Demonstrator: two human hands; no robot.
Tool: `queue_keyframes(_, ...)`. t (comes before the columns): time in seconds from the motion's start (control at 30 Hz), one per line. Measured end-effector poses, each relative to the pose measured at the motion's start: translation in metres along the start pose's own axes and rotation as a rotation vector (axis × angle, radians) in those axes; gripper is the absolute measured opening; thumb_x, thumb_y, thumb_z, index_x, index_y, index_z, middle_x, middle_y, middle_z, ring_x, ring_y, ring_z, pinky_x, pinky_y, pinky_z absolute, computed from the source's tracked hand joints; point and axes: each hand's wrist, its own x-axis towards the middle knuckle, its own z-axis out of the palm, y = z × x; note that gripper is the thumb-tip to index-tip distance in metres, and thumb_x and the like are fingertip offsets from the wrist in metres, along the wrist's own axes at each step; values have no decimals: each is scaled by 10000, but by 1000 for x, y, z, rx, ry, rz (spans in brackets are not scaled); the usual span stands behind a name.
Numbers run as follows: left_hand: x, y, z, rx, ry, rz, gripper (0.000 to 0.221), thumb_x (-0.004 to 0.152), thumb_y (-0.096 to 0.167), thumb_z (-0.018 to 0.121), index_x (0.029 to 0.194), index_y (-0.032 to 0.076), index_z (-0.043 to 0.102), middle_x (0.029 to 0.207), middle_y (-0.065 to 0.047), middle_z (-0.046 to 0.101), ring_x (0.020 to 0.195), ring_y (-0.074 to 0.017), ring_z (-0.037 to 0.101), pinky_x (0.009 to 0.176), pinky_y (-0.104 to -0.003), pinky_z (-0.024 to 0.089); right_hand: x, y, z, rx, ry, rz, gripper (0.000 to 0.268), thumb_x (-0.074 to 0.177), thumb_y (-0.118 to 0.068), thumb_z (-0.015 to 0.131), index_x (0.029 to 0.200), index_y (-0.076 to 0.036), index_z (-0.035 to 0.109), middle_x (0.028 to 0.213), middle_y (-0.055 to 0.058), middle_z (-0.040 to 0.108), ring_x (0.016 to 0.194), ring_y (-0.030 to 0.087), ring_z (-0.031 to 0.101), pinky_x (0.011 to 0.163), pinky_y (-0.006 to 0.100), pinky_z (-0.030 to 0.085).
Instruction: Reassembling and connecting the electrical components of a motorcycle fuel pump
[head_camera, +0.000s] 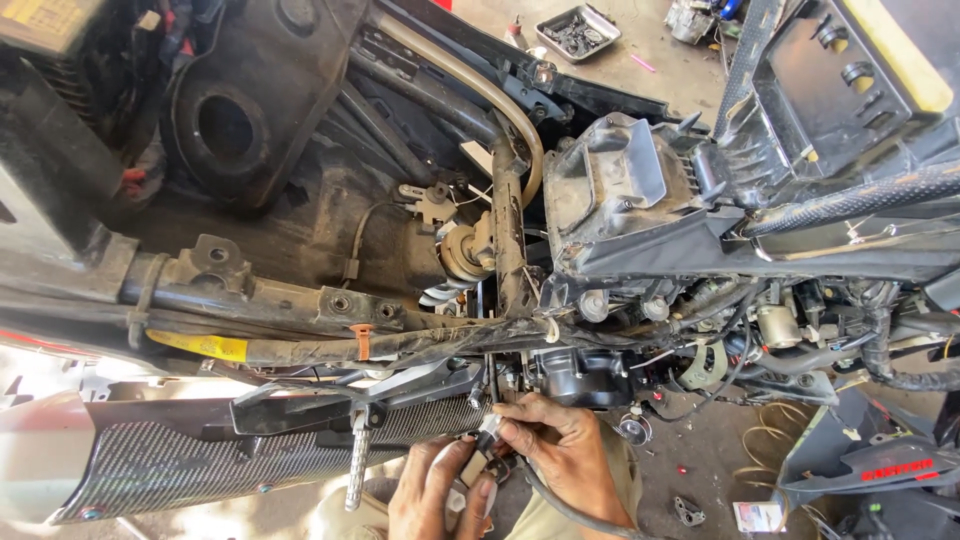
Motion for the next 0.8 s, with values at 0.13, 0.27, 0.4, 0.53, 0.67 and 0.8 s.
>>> queue_keyframes(0.13, 0, 5, 9, 166, 121, 164, 339, 942, 370, 688, 1147, 101, 663, 1024, -133, 694, 937, -318, 689, 820, -398, 607, 1, 24, -9, 110, 2, 30, 205, 800, -71, 840, 1000, -27, 854, 1029, 103, 817, 970, 215, 749, 819, 319, 642)
queue_keyframes(0.27, -2, -1, 18, 251, 196, 260, 326, 931, 396, 682, 1078, 105, 699, 923, -122, 681, 818, -294, 667, 860, -450, 594, 4, 37, -16, 200, -77, -57, 194, 828, -69, 831, 1019, -41, 837, 1033, 78, 786, 994, 224, 730, 875, 347, 629)
queue_keyframes(0.4, -9, -14, 39, 420, 360, 337, 337, 1007, 481, 508, 1097, 174, 613, 854, -80, 660, 751, -246, 672, 811, -464, 603, 10, 29, -13, 238, -196, -113, 136, 859, -45, 809, 990, -9, 813, 997, 123, 771, 916, 268, 780, 838, 329, 661)
queue_keyframes(0.53, -18, -24, 58, 513, 509, 327, 351, 1033, 522, 398, 1054, 230, 592, 764, -16, 628, 661, -196, 613, 787, -459, 592, 14, 44, -16, 392, -251, -66, 146, 854, -36, 818, 991, 12, 800, 1005, 135, 721, 910, 372, 791, 824, 401, 670)
queue_keyframes(0.67, -26, -40, 77, 560, 588, 362, 407, 1073, 547, 313, 1109, 215, 544, 753, 15, 566, 624, -144, 549, 777, -420, 586, 16, 58, -23, 359, -227, -43, 157, 825, -76, 856, 940, 22, 811, 939, 111, 691, 886, 331, 792, 826, 377, 671)
queue_keyframes(0.8, -46, -46, 92, 516, 499, 144, 300, 931, 501, 429, 786, 251, 510, 587, 76, 462, 522, -112, 488, 742, -375, 539, 22, 65, -27, 407, -283, -39, 168, 814, -71, 873, 938, 21, 807, 974, 88, 720, 925, 317, 749, 790, 443, 688)
